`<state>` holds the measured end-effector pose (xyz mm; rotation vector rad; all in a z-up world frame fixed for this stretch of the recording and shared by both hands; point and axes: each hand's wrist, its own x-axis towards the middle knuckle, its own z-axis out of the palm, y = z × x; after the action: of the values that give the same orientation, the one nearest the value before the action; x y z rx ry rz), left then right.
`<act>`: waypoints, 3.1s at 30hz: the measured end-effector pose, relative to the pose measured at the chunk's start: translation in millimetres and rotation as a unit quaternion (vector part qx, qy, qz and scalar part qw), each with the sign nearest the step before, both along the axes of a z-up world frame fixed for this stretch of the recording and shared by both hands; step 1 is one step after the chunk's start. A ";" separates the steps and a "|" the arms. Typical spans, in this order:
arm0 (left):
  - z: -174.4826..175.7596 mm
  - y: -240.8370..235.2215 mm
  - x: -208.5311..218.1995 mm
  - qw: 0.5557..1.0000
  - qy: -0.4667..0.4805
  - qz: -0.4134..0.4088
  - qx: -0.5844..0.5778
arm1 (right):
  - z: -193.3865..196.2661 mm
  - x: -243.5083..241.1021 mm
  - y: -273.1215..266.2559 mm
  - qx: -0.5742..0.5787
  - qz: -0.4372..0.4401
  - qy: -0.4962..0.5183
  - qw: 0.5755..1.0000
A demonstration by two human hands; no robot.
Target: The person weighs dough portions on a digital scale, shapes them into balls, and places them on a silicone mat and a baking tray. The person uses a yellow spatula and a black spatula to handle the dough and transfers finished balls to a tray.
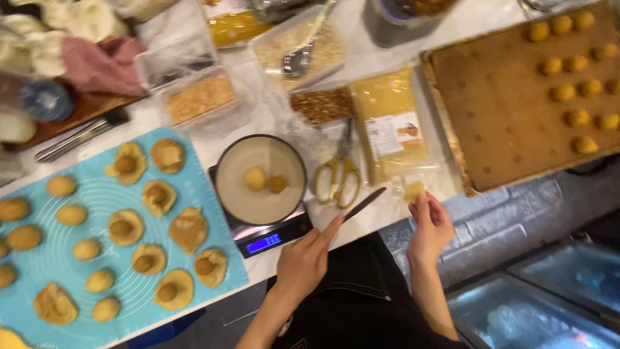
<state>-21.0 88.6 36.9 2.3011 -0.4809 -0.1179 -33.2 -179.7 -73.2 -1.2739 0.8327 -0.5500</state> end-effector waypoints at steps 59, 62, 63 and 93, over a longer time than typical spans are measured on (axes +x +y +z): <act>12.4 122.1 -38.9 0.936 -0.061 0.338 -0.078 | 72.7 149.4 167.2 -0.451 0.518 -0.115 0.718; 20.0 114.9 -32.4 0.940 -0.110 0.306 -0.102 | 61.9 166.2 182.7 -0.497 0.540 -0.110 0.671; 22.1 113.3 -30.0 0.939 -0.101 0.309 -0.108 | 60.2 169.8 184.9 -0.507 0.541 -0.112 0.661; -37.1 89.9 96.1 0.862 0.166 0.277 -0.392 | 88.0 147.6 161.4 0.001 0.555 -0.055 0.830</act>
<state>75.1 178.5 -0.2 1.4803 0.2923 -0.0206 114.4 -18.3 14.8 -1.4648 -0.0996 0.3260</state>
